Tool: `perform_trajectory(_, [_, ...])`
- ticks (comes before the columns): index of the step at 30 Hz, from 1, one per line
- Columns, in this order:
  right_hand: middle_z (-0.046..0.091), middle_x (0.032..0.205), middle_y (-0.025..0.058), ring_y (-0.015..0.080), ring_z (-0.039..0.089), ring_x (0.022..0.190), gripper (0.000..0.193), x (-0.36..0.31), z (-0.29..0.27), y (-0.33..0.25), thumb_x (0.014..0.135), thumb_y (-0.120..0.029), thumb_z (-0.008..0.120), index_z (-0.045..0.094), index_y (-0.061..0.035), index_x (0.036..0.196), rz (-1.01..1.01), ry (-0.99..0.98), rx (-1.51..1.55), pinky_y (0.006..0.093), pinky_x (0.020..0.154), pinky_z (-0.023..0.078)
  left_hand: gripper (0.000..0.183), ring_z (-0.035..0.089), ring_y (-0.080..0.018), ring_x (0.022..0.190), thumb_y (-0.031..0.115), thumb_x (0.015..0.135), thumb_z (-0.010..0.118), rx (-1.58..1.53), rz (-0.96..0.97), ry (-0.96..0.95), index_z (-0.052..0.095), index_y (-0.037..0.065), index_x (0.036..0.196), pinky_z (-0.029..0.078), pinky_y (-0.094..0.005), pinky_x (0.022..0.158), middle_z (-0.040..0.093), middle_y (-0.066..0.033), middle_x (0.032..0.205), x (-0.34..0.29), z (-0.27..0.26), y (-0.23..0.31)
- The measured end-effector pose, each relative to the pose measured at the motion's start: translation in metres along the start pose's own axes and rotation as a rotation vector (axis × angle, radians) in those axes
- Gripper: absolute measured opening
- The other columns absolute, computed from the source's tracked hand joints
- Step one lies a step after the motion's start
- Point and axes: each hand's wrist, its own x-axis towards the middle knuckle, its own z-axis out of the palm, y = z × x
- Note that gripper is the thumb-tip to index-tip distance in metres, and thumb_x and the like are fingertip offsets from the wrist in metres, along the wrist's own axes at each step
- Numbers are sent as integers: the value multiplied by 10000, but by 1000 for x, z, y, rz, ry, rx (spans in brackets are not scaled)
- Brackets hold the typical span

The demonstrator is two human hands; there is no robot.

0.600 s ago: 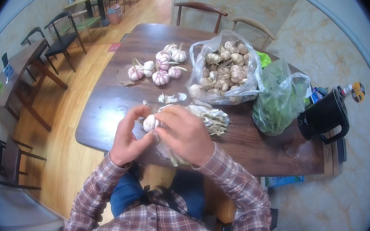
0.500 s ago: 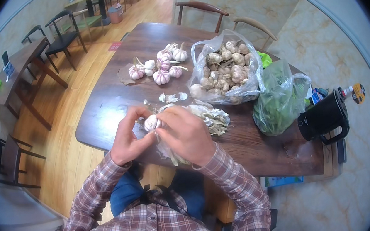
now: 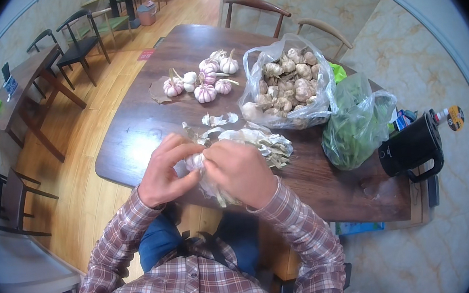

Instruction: The person sits at a table and peels garlic cloves by hand, removing the outer skins and placing the peeled cloves on the table. The person handles multiple garlic bulbs and separates individual cloves throughout the clip.

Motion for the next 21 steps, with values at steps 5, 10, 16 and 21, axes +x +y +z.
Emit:
perform_trajectory(5, [684,832,135,267,665,717,98,0,0,6,811,-20,696,685,11,904,3,-17,28,344,628,526,384,552,-319,894,175,715,668,-46,-12,-47,662,9,1061,474,-416,802,599,-145,930,-2,-1,-2])
perform_trajectory(10, [673,863,148,310,659,766,105,1,-2,8,830,-49,693,668,-1,920,3,-57,-18,385,678,529,411,536,-314,896,246,741,646,-75,49,16,659,11,1077,461,-420,813,573,-144,926,-1,4,-9])
perform_trajectory(16, [685,867,147,313,662,757,125,8,-2,3,807,-30,716,677,-2,922,-51,-61,-10,377,673,525,457,511,-315,920,297,781,625,-47,25,-40,639,6,1133,429,-433,828,548,-147,952,-6,2,-16])
perform_trajectory(21, [663,812,163,328,650,714,94,2,0,3,794,38,683,666,-3,877,-57,-22,0,385,630,506,449,497,-320,911,307,743,628,-89,15,-30,636,3,1074,418,-429,824,536,-152,915,-8,6,-14])
